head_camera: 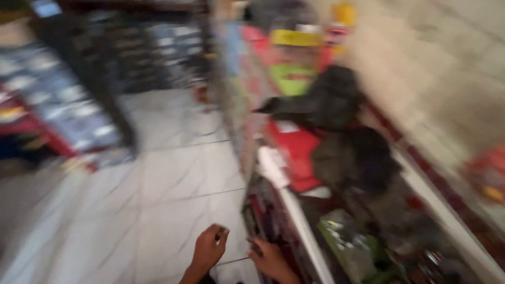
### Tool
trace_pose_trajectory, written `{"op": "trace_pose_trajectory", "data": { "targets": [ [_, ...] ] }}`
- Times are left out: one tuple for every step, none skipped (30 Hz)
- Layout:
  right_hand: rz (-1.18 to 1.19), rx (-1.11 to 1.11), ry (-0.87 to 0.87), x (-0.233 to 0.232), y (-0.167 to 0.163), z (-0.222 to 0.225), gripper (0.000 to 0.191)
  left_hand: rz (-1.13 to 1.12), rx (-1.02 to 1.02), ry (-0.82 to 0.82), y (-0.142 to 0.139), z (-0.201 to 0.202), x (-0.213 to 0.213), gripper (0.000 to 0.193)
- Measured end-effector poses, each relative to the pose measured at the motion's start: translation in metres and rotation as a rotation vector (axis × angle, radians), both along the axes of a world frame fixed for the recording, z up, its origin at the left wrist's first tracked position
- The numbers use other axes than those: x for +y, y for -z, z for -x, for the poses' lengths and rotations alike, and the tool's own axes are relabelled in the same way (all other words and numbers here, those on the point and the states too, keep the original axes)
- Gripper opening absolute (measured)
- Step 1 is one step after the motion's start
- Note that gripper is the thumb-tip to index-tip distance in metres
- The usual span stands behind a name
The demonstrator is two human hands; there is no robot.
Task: The person repeatedly picks packaged motorcycle accessories from a glass display counter and hangs them on hooks on a wall-mounted wire rack. The person handles several different items one by one, including brake pads and other small parts, and places them on the rack.
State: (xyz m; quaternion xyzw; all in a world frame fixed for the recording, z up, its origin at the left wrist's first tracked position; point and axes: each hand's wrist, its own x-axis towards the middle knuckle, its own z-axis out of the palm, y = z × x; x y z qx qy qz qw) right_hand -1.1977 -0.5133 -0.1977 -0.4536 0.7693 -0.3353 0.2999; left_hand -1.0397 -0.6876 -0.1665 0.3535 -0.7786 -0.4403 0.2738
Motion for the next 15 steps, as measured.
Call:
{"op": "trace_pose_trajectory", "data": {
  "targets": [
    [-0.064, 0.005, -0.058, -0.007, 0.015, -0.008, 0.041, -0.007, -0.082, -0.054, 0.021, -0.034, 0.001, 0.01],
    [-0.154, 0.008, -0.115, -0.014, 0.026, -0.017, 0.041, -0.016, -0.159, -0.117, 0.04, -0.068, 0.003, 0.013],
    [-0.238, 0.018, -0.158, -0.021, 0.034, -0.026, 0.04, -0.036, -0.237, -0.185, 0.055, -0.103, 0.008, 0.017],
    [-0.28, 0.034, -0.209, -0.033, 0.041, -0.039, 0.04, -0.095, -0.311, -0.237, 0.068, -0.136, 0.015, 0.019],
    [-0.325, 0.052, -0.262, -0.042, 0.045, -0.054, 0.039, -0.161, -0.38, -0.286, 0.077, -0.169, 0.024, 0.021],
    [-0.367, 0.073, -0.311, -0.052, 0.045, -0.072, 0.039, -0.23, -0.445, -0.332, 0.082, -0.199, 0.036, 0.023],
    [-0.395, 0.09, -0.361, -0.06, 0.044, -0.088, 0.038, -0.239, -0.432, -0.384, 0.084, -0.227, 0.048, 0.019],
    [-0.419, 0.108, -0.408, -0.065, 0.041, -0.101, 0.038, -0.242, -0.417, -0.429, 0.081, -0.248, 0.061, 0.017],
    [-0.447, 0.128, -0.449, -0.07, 0.036, -0.113, 0.037, -0.238, -0.405, -0.462, 0.077, -0.267, 0.069, 0.016],
    [-0.457, 0.14, -0.479, -0.071, 0.031, -0.127, 0.037, -0.275, -0.405, -0.517, 0.069, -0.282, 0.079, 0.017],
    [-0.468, 0.156, -0.51, -0.068, 0.025, -0.14, 0.036, -0.314, -0.407, -0.563, 0.062, -0.294, 0.09, 0.019],
    [-0.475, 0.169, -0.534, -0.059, 0.02, -0.153, 0.036, -0.357, -0.41, -0.606, 0.055, -0.304, 0.104, 0.022],
    [-0.469, 0.187, -0.562, -0.055, 0.013, -0.165, 0.035, -0.306, -0.341, -0.661, 0.049, -0.313, 0.12, 0.023],
    [-0.462, 0.2, -0.587, -0.051, 0.007, -0.179, 0.035, -0.251, -0.276, -0.718, 0.041, -0.327, 0.135, 0.025],
    [-0.454, 0.215, -0.615, -0.045, 0.001, -0.194, 0.035, -0.195, -0.214, -0.773, 0.035, -0.339, 0.152, 0.028]
  ]
}}
